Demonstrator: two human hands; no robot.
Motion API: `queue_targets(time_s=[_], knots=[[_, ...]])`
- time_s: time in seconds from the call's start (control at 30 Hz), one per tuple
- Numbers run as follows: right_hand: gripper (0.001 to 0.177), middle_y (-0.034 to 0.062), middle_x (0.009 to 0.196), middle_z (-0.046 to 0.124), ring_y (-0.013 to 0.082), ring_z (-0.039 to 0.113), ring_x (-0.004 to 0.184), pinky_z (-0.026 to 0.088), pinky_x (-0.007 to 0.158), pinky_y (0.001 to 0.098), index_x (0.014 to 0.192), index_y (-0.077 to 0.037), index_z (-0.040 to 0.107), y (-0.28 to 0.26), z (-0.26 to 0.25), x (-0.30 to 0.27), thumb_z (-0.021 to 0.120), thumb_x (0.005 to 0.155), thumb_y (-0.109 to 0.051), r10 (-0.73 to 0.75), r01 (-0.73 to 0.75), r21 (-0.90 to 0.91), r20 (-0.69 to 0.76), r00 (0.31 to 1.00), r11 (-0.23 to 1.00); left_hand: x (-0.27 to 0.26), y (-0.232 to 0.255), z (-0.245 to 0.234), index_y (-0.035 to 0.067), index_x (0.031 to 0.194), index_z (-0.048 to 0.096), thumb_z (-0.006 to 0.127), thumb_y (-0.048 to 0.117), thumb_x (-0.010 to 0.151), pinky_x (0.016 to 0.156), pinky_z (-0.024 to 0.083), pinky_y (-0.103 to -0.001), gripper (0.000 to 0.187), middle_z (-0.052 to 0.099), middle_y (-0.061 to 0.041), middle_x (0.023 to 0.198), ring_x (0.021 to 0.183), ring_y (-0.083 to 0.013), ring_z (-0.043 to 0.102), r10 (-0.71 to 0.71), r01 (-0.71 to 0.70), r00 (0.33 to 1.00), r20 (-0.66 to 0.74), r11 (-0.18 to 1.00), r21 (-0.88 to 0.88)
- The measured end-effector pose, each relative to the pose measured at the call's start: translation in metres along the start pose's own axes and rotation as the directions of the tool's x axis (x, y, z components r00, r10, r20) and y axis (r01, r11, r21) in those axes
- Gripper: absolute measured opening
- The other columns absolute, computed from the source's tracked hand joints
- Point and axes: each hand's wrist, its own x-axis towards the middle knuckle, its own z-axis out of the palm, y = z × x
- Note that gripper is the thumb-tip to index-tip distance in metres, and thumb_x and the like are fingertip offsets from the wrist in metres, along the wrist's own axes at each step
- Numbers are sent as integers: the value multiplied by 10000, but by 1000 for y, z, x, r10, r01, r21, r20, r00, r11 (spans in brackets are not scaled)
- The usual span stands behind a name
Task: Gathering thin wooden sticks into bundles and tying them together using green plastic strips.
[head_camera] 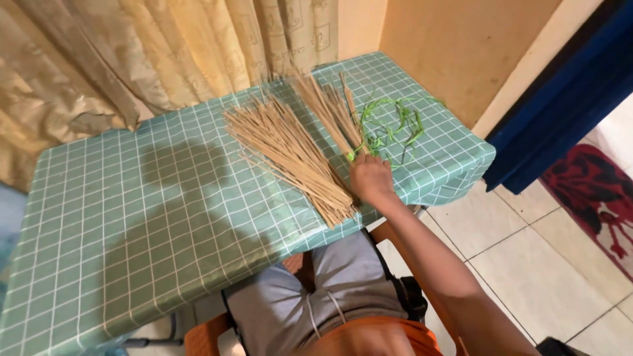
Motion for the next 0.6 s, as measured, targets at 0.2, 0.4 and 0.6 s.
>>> queue_targets(time_s=[0.2, 0.4, 0.6], knots=[[393, 195, 1103, 669, 374, 625, 1033, 471, 887, 515, 1104, -26, 642, -24, -49, -23, 530, 994, -385, -144, 149, 2, -256, 956, 989, 36, 113, -35, 23, 548, 561, 598, 354, 990, 485, 509, -325, 554, 546, -105, 585, 535, -231, 594, 540, 35, 293, -789, 818, 574], [316, 84, 853, 611, 295, 619, 853, 464, 743, 409, 955, -104, 666, -51, -57, -51, 734, 794, -368, -455, 496, -71, -525, 719, 865, -23, 144, -92, 116, 1395, 511, 622, 422, 999, 497, 577, -362, 513, 554, -108, 1019, 743, -235, 656, 494, 170, 115, -862, 845, 507], [278, 79, 810, 587, 281, 580, 819, 434, 765, 416, 886, -113, 657, -85, -63, -69, 722, 771, -359, -719, 813, -69, -513, 469, 579, -84, 138, -130, 128, 1277, 536, 647, 568, 964, 552, 643, -404, 551, 644, -151, 1119, 857, -312, 732, 427, 115, 177, -887, 886, 450]])
